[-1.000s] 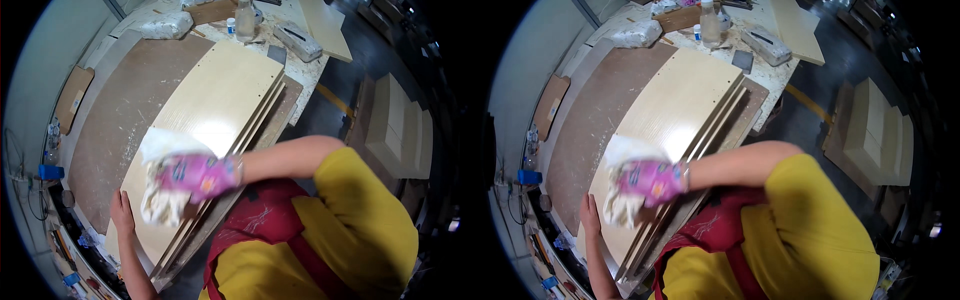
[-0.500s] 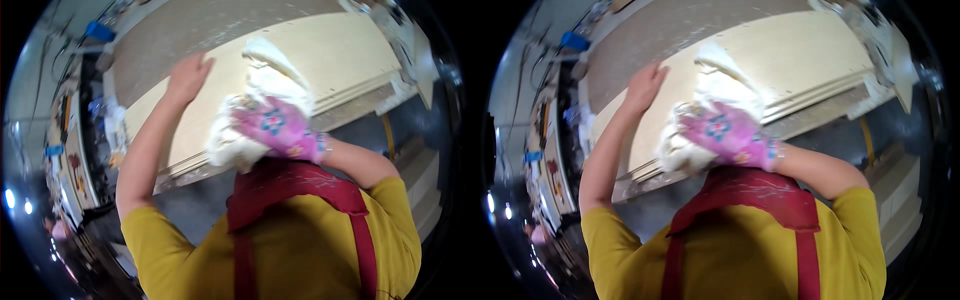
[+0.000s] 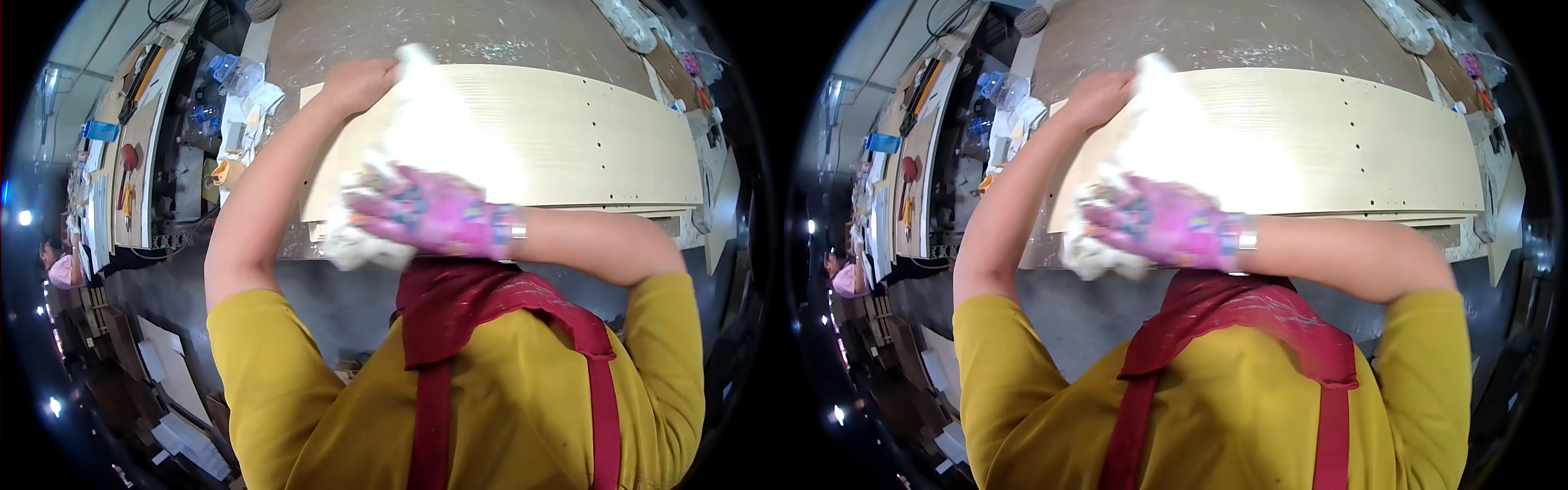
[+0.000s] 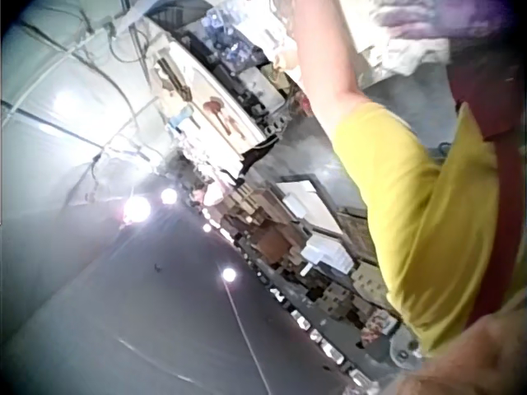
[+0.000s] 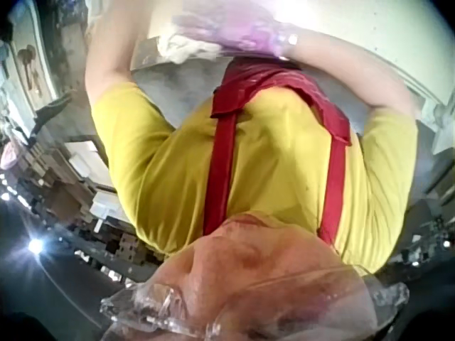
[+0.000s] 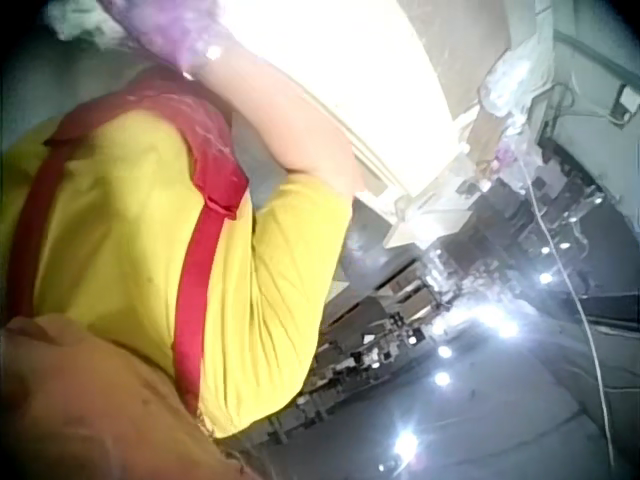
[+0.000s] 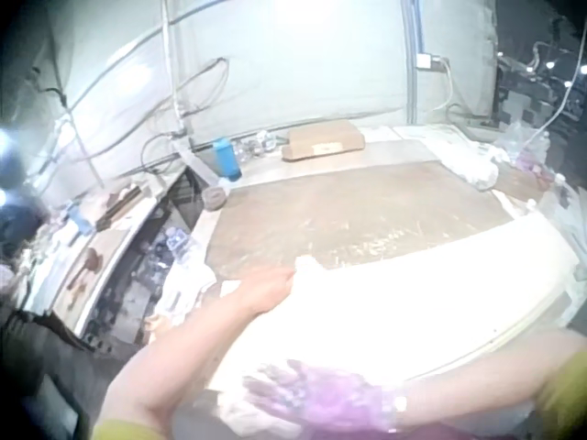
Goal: The person wipes the surface of a light-colored wooden board with a white cloth. They flip the board over to wipe the other side and continue wiping the edges and surfaces repeatedly. The person occasionally pauses to adjust the cloth or pick up a bottle from the table.
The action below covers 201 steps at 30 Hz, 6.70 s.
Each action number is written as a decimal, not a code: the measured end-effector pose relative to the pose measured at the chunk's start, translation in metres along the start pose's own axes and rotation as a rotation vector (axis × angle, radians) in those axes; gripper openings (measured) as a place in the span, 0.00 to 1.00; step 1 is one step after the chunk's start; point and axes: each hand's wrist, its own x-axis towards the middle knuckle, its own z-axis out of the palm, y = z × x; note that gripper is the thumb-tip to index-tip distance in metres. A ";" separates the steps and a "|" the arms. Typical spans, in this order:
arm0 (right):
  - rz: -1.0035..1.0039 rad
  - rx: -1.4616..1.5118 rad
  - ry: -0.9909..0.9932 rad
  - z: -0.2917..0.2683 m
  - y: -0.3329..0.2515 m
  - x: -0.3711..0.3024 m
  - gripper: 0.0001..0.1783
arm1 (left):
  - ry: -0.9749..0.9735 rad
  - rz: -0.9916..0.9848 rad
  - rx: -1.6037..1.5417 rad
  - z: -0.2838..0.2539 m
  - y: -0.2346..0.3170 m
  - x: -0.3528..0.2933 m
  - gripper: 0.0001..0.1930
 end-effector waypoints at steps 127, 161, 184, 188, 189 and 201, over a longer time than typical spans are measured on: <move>1.245 -0.240 0.689 -0.090 0.075 -0.319 0.42 | 0.236 0.071 0.109 0.036 0.129 0.107 0.28; 0.617 1.216 0.566 -0.107 0.126 -0.013 0.13 | 0.393 0.163 -0.548 -0.004 0.011 -0.051 0.15; 0.262 0.669 0.056 -0.045 0.144 0.184 0.16 | 0.339 0.309 -0.173 0.050 0.101 -0.092 0.27; -0.150 0.045 0.182 -0.002 0.105 0.176 0.17 | 0.281 0.302 -0.229 0.054 0.107 -0.089 0.25; -0.029 0.017 0.126 -0.005 0.111 0.191 0.17 | 0.347 0.335 -0.158 0.053 0.106 -0.087 0.25; 0.174 -0.115 0.147 0.004 0.127 0.214 0.12 | 0.481 0.412 -0.283 0.049 0.102 -0.091 0.27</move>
